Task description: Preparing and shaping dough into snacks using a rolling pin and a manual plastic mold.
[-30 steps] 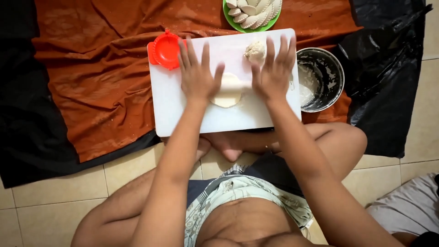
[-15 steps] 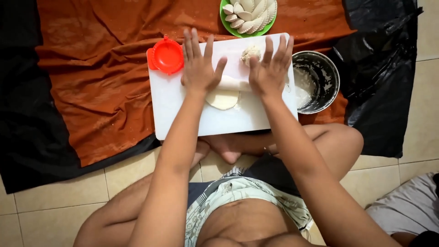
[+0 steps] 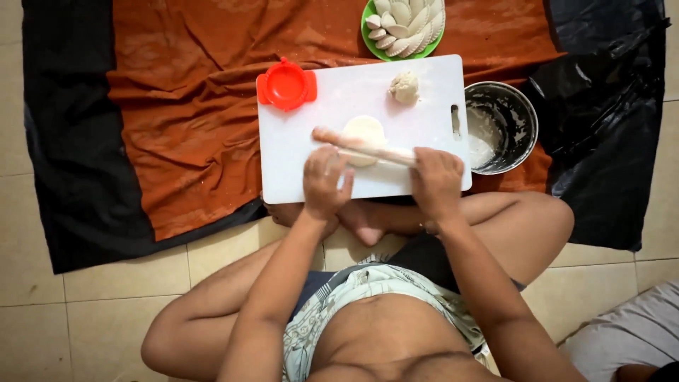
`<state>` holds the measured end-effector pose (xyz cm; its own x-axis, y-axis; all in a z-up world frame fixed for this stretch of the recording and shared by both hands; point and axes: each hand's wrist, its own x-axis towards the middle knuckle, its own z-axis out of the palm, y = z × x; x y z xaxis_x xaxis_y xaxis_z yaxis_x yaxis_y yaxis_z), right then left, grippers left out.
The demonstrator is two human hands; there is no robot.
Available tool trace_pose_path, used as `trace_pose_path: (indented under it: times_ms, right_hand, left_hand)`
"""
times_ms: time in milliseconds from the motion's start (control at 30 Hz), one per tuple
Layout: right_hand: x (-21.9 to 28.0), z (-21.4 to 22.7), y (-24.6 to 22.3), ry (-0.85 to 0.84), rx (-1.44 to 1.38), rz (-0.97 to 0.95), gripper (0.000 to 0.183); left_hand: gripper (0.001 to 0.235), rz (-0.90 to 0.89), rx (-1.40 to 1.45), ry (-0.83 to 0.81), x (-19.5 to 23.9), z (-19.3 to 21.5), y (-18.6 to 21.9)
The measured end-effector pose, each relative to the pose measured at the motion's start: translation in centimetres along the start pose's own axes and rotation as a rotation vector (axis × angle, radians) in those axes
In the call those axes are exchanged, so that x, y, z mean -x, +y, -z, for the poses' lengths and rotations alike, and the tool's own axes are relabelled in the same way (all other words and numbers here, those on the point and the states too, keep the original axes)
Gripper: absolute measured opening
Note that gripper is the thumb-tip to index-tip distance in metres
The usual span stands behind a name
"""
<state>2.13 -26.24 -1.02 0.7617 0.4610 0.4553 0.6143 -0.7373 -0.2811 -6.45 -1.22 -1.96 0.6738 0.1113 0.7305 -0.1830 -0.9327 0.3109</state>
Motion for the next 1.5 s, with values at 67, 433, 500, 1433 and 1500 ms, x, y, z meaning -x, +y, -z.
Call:
trace_pose_path:
  times_ms: [67,433,500,1433,1500]
  right_hand:
    - [-0.3,1.1,1.4,0.004,-0.047,-0.066,0.039]
    - [1.0,4.1,1.3,0.080,-0.548,-0.493,0.042]
    - [1.1,4.2,0.7,0.105,-0.638,-0.571,0.039]
    - [-12.5,-3.9,0.5,-0.061,0.038,0.239,0.058]
    - [-14.5,-5.4,0.9,0.043,0.018,0.081,0.059]
  left_hand:
    - [0.040,0.036,0.008,-0.125,-0.4,-1.8,-0.2]
    - [0.033,-0.461,-0.253,-0.625,-3.6,-3.9,-1.8]
    - [0.014,-0.538,-0.274,-0.521,-4.5,-4.4,-2.4]
    - [0.076,0.245,-0.187,-0.463,-9.3,-4.9,-5.6]
    - [0.077,0.331,-0.259,-0.482,-10.6,-7.2,-7.4]
